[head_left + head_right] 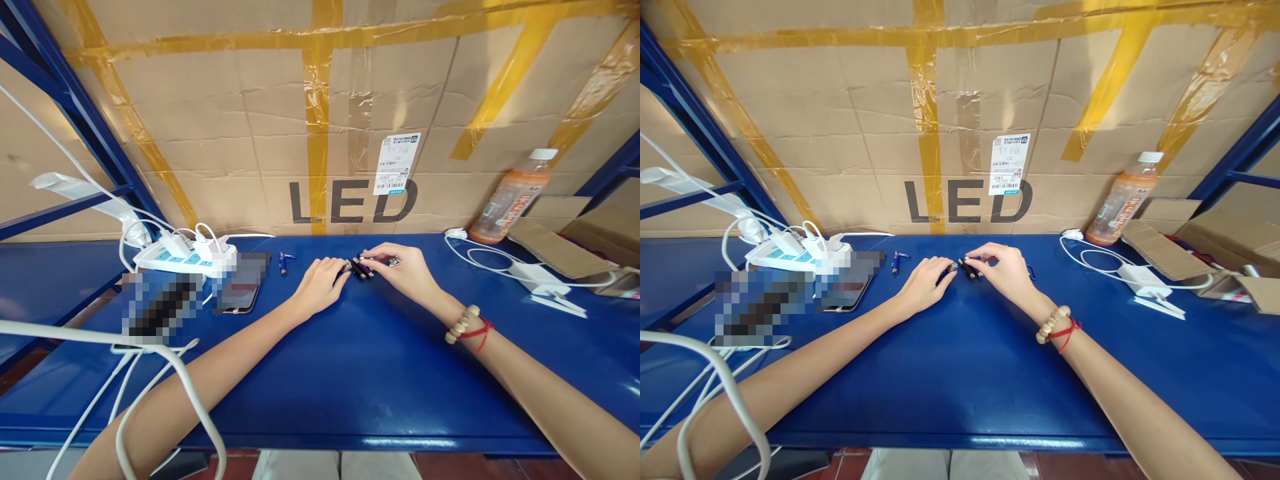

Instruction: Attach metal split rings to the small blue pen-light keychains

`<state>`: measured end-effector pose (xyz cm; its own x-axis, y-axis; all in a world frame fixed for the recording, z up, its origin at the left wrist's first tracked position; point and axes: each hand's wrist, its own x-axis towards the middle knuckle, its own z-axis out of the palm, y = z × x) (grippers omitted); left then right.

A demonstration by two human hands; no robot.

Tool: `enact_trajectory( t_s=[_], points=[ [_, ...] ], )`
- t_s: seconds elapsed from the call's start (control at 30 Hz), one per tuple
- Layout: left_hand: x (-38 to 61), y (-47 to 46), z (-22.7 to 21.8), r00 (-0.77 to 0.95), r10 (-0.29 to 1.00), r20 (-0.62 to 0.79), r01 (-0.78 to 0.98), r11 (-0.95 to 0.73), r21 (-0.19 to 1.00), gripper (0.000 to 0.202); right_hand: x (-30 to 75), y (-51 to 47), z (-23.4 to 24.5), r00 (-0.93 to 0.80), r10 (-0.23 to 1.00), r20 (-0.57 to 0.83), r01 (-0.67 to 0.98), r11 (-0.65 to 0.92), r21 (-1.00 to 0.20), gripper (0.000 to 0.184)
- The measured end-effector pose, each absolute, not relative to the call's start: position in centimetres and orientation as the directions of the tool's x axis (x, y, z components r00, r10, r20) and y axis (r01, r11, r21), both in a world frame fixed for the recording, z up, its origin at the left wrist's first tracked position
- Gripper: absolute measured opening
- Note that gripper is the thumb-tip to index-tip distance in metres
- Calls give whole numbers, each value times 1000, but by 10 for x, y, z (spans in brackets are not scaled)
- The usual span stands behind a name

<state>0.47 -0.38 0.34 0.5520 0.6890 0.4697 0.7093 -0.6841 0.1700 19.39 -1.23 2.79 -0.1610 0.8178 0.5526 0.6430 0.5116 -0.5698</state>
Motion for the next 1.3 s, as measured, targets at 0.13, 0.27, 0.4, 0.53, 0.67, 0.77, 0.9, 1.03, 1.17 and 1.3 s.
enact_trajectory(
  t_s=[0.13,0.27,0.4,0.53,0.67,0.77,0.9,1.03,1.17,1.3],
  points=[
    [4,-4,4,576,674,463,687,-706,172,21,183,-17,23,-269,756,597,504,639,-581,21],
    [4,-4,5,594,660,460,665,-725,181,23,183,-15,18,-277,765,582,458,637,-619,24],
    [3,-4,5,606,649,460,655,-735,174,23,184,-14,19,-334,769,544,458,637,-620,27],
    [4,-4,5,582,663,471,683,-713,159,23,192,-11,25,-289,825,485,534,560,-634,30],
    [6,-5,5,545,686,482,709,-684,172,20,215,1,24,-152,849,505,826,390,-408,34],
    [6,-5,4,554,670,495,703,-695,154,21,231,11,14,-200,851,485,941,305,-148,31],
    [5,-4,3,562,640,524,694,-709,123,22,239,19,0,-214,893,396,966,253,-50,34],
    [4,-5,3,566,638,521,686,-716,131,22,237,19,-1,-211,897,388,967,249,-50,30],
    [5,-6,5,564,648,512,686,-713,147,22,233,16,4,-143,908,395,978,192,-87,26],
    [5,-6,5,570,643,512,677,-720,150,22,231,14,7,-97,928,359,980,153,-129,23]
  ],
)
